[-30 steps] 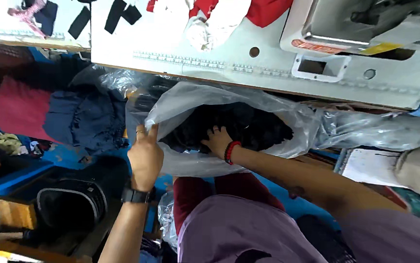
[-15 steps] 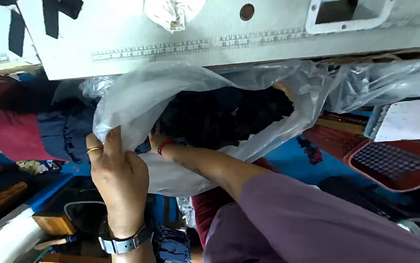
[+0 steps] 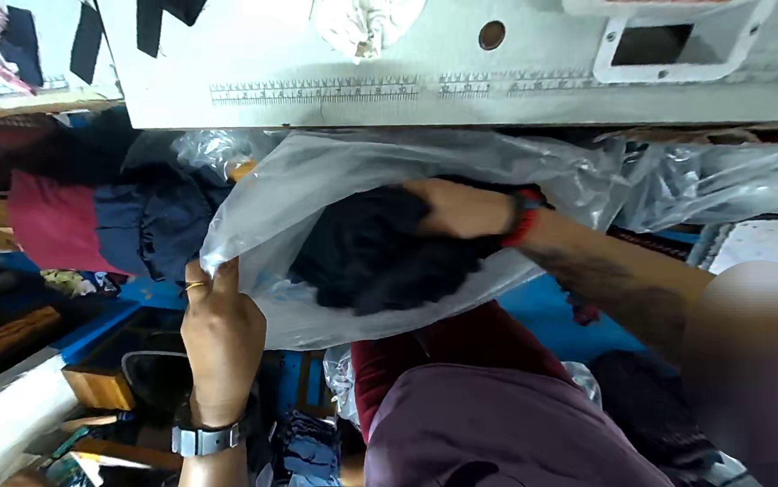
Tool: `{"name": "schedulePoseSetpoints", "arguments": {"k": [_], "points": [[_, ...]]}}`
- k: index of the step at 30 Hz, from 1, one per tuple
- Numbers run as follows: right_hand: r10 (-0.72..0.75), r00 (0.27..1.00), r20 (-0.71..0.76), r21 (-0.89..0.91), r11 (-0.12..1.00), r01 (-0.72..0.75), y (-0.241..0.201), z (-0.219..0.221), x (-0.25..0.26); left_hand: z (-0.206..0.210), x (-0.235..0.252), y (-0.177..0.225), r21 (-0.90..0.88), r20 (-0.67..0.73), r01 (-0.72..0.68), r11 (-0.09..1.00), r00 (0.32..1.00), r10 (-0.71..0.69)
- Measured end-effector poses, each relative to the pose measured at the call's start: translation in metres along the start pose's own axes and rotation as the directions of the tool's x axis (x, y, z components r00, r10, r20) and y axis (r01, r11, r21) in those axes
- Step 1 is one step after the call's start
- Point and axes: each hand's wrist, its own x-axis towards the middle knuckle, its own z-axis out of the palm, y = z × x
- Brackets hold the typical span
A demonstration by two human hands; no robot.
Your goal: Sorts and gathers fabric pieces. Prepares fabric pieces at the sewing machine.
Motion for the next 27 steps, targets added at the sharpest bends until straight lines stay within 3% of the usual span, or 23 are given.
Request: {"name": "schedulePoseSetpoints", "arguments": {"k": [3,5,7,11,14,15,19,27], "points": [[0.153,0.985,-0.076,0.052,0.987,-0.15,0.042,-0.042,-0.081,0.008,0.001,-0.009,-0.021,-0.009,0.06,0.998,0.998,-0.06],[0.329,0.929,-0.168,0.101,0.944,-0.316,0.075,-0.059,-0.126,0.012,0.003,-0.01,-0.035,-0.002,0.09,0.995,0.996,-0.09],[0.416,0.882,-0.223,0.122,0.909,-0.398,0.112,-0.066,-0.16,0.012,0.006,-0.005,-0.052,0.001,0.1,0.994,0.995,-0.1],[0.704,0.687,-0.181,0.179,0.711,-0.681,0.071,-0.058,-0.156,0.003,0.008,0.01,-0.061,0.018,0.096,0.993,0.995,-0.095],[0.498,0.839,-0.22,0.304,0.852,-0.426,0.122,-0.051,-0.166,-0.003,0.003,0.013,-0.047,0.058,0.107,0.993,0.993,-0.104],[0.474,0.851,-0.224,0.353,0.854,-0.383,0.128,-0.05,-0.167,-0.003,0.001,0.013,-0.047,0.065,0.103,0.994,0.993,-0.1],[0.629,0.734,-0.258,0.517,0.731,-0.445,0.109,-0.04,-0.163,-0.003,-0.003,0.011,-0.055,0.086,0.088,0.995,0.993,-0.084],[0.591,0.738,-0.327,0.713,0.666,-0.217,0.079,-0.008,-0.134,-0.006,-0.006,0.009,-0.004,0.137,0.074,0.997,0.988,-0.073]]}}
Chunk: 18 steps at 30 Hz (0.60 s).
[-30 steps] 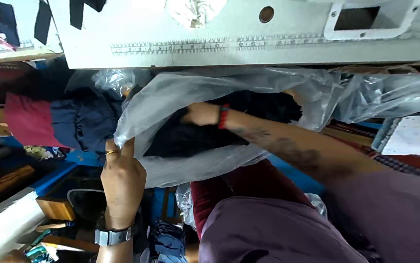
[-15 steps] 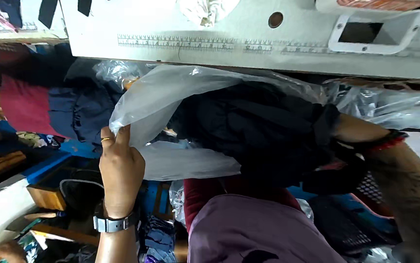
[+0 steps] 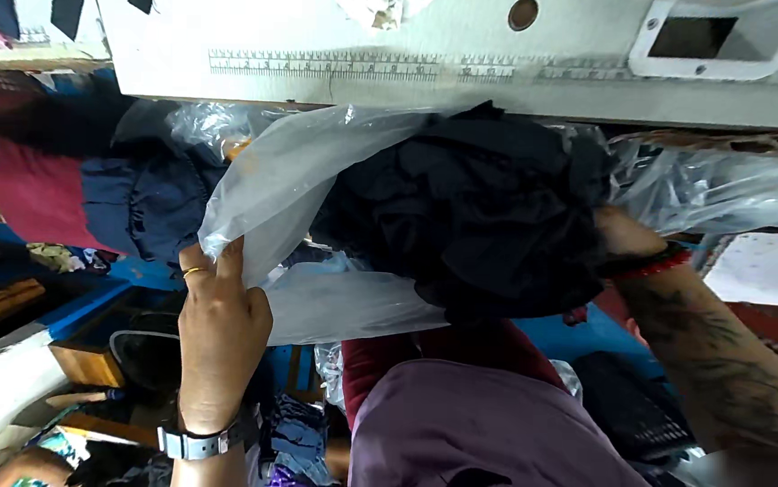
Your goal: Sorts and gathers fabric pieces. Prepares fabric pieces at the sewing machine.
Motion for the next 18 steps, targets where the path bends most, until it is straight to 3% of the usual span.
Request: {"name": "schedulePoseSetpoints", "arguments": {"k": [2,4,7,12,15,18], "points": [[-0.04,0.999,-0.029,0.032,0.999,0.041,0.002,0.01,0.009,0.001,0.003,-0.002,0.03,0.039,0.021,0.999,0.999,-0.023],[-0.121,0.992,-0.021,-0.132,0.984,0.117,0.01,0.01,0.026,0.001,0.008,-0.002,0.057,0.08,0.047,0.997,0.995,-0.052],[-0.056,0.992,-0.113,-0.341,0.94,0.014,0.007,0.013,0.05,-0.001,0.014,0.002,0.075,0.084,0.046,0.996,0.995,-0.052],[-0.032,0.98,-0.195,-0.336,0.941,-0.036,0.012,0.018,0.055,-0.004,0.02,0.015,0.061,0.072,0.011,0.998,0.997,-0.015],[-0.174,0.979,-0.111,-0.477,0.873,0.101,0.018,0.022,0.041,-0.004,0.022,0.016,0.066,0.095,0.043,0.997,0.994,-0.049],[-0.292,0.954,-0.071,-0.417,0.877,0.238,0.016,0.045,0.038,-0.005,0.019,0.018,0.143,0.033,0.024,0.989,0.999,-0.029]]}}
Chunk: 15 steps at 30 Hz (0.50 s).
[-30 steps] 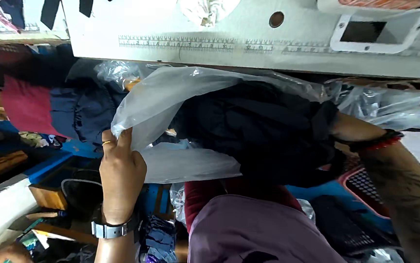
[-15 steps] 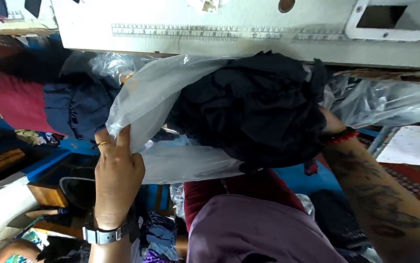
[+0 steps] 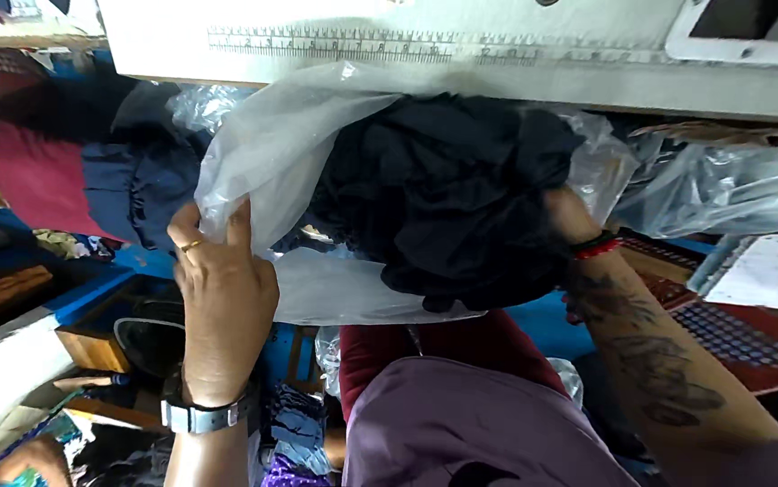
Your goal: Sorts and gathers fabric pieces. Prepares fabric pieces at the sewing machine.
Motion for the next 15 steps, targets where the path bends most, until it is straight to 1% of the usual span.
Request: {"name": "schedulePoseSetpoints", "arguments": {"k": [1,3,4,5,6,7,8,9,10,12,13,14,15], "points": [[-0.032,0.999,0.01,0.041,0.999,0.032,0.002,0.005,0.003,-0.005,-0.003,0.007,-0.025,-0.034,-0.035,0.999,0.999,0.034],[-0.036,0.999,0.034,0.023,0.999,0.035,0.015,0.012,0.012,-0.01,-0.008,0.034,-0.132,-0.125,-0.17,0.977,0.98,0.153],[0.014,0.998,0.065,-0.01,1.0,-0.013,0.016,0.016,0.018,0.0,-0.007,0.05,-0.213,-0.116,-0.209,0.954,0.975,0.188],[0.053,0.995,0.085,-0.06,0.997,-0.048,0.017,0.019,0.021,0.016,0.001,0.062,-0.277,0.024,-0.195,0.941,0.977,0.21],[0.041,0.995,0.096,-0.11,0.993,-0.03,0.022,0.02,0.024,0.038,0.018,0.066,-0.285,0.292,-0.113,0.952,0.936,0.199],[0.027,0.993,0.119,-0.16,0.987,-0.008,0.027,0.02,0.028,0.071,0.042,0.064,-0.217,0.528,-0.035,0.975,0.836,0.148],[0.03,0.991,0.131,-0.18,0.984,-0.006,0.03,0.02,0.03,0.107,0.064,0.055,-0.134,0.669,0.028,0.991,0.74,0.069],[0.046,0.991,0.125,-0.161,0.987,-0.026,0.031,0.022,0.031,0.143,0.083,0.042,-0.068,0.728,0.09,0.994,0.685,-0.012],[0.069,0.992,0.104,-0.118,0.991,-0.057,0.031,0.023,0.031,0.173,0.097,0.026,-0.029,0.733,0.155,0.988,0.675,-0.084],[0.14,0.987,0.077,-0.034,0.99,-0.138,0.029,0.025,0.031,0.216,0.111,-0.003,-0.034,0.661,0.265,0.964,0.73,-0.177],[0.168,0.983,0.073,-0.002,0.986,-0.169,0.029,0.025,0.032,0.23,0.116,-0.012,-0.031,0.642,0.294,0.955,0.739,-0.206],[0.196,0.978,0.075,0.039,0.979,-0.2,0.029,0.026,0.032,0.24,0.119,-0.018,-0.024,0.642,0.31,0.95,0.733,-0.223],[0.21,0.975,0.08,0.087,0.972,-0.216,0.031,0.027,0.032,0.24,0.121,-0.016,-0.005,0.659,0.329,0.944,0.711,-0.244]]}}
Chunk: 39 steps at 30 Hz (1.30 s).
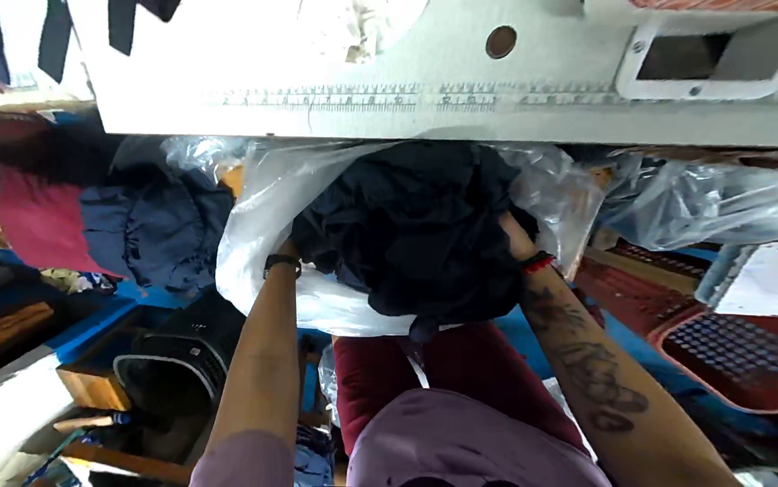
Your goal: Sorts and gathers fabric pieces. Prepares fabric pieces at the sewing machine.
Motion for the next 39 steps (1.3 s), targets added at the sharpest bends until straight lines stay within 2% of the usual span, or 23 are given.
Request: {"name": "schedulePoseSetpoints", "arguments": {"k": [3,6,8,10,12,13,15,16,18,20,23,24,26,28,31,35,37,39], "points": [[-0.031,0.999,-0.013,0.176,0.984,0.033,0.006,0.0,0.005,0.005,0.001,0.003,-0.007,-0.009,-0.002,1.0,1.0,0.002],[-0.063,0.998,-0.011,0.232,0.97,0.064,0.005,-0.003,0.005,0.003,-0.023,-0.011,-0.019,-0.12,-0.146,0.989,0.982,0.143],[-0.08,0.997,0.001,0.154,0.985,0.079,0.004,-0.006,0.004,-0.026,-0.069,-0.011,0.056,-0.107,-0.17,0.984,0.979,0.175],[-0.111,0.994,0.022,0.048,0.993,0.11,0.002,-0.009,0.002,-0.059,-0.123,-0.006,-0.017,-0.07,-0.213,0.977,0.975,0.212],[-0.118,0.992,0.032,0.01,0.993,0.118,0.002,-0.01,-0.001,-0.082,-0.184,-0.003,-0.063,0.003,-0.311,0.948,0.95,0.312],[-0.107,0.994,0.03,0.021,0.994,0.107,0.004,-0.009,0.002,-0.093,-0.218,-0.005,-0.059,-0.016,-0.369,0.928,0.929,0.369],[-0.078,0.997,0.023,0.096,0.992,0.076,0.002,-0.008,0.004,-0.11,-0.271,-0.024,-0.056,-0.187,-0.487,0.872,0.863,0.47],[-0.071,0.997,0.02,0.133,0.989,0.068,-0.001,-0.007,0.005,-0.116,-0.284,-0.04,-0.064,-0.284,-0.514,0.855,0.831,0.478],[-0.042,0.999,0.029,0.184,0.982,0.036,-0.008,-0.007,0.003,-0.116,-0.282,-0.068,-0.154,-0.408,-0.494,0.856,0.82,0.4],[-0.027,0.999,0.039,0.186,0.982,0.019,-0.01,-0.006,0.002,-0.097,-0.254,-0.086,-0.25,-0.448,-0.411,0.877,0.852,0.272],[-0.055,0.998,0.035,0.205,0.978,0.047,-0.011,-0.004,0.0,-0.059,-0.206,-0.094,-0.411,-0.307,-0.147,0.9,0.952,0.015],[-0.047,0.998,0.034,0.205,0.978,0.04,-0.012,-0.004,-0.001,-0.048,-0.197,-0.097,-0.432,-0.306,-0.105,0.896,0.951,-0.036],[-0.037,0.999,0.027,0.144,0.989,0.033,-0.013,-0.005,0.0,-0.042,-0.202,-0.098,-0.462,-0.394,-0.131,0.877,0.916,-0.07],[-0.075,0.997,0.036,0.01,0.997,0.075,-0.01,-0.009,0.0,-0.052,-0.227,-0.096,-0.495,-0.458,-0.231,0.837,0.889,-0.025],[-0.181,0.981,0.075,-0.098,0.977,0.188,-0.008,-0.014,-0.002,-0.063,-0.261,-0.094,-0.467,-0.464,-0.364,0.806,0.877,0.126],[-0.147,0.989,-0.002,0.139,0.979,0.146,-0.007,-0.013,-0.008,-0.064,-0.278,-0.086,-0.324,-0.504,-0.438,0.839,0.83,0.238],[-0.16,0.987,-0.003,0.117,0.98,0.159,-0.016,-0.009,-0.016,-0.062,-0.28,-0.083,-0.312,-0.528,-0.474,0.824,0.807,0.264],[-0.146,0.989,0.036,0.058,0.988,0.144,-0.039,0.014,-0.037,-0.063,-0.283,-0.077,-0.305,-0.574,-0.556,0.774,0.755,0.316]]}}
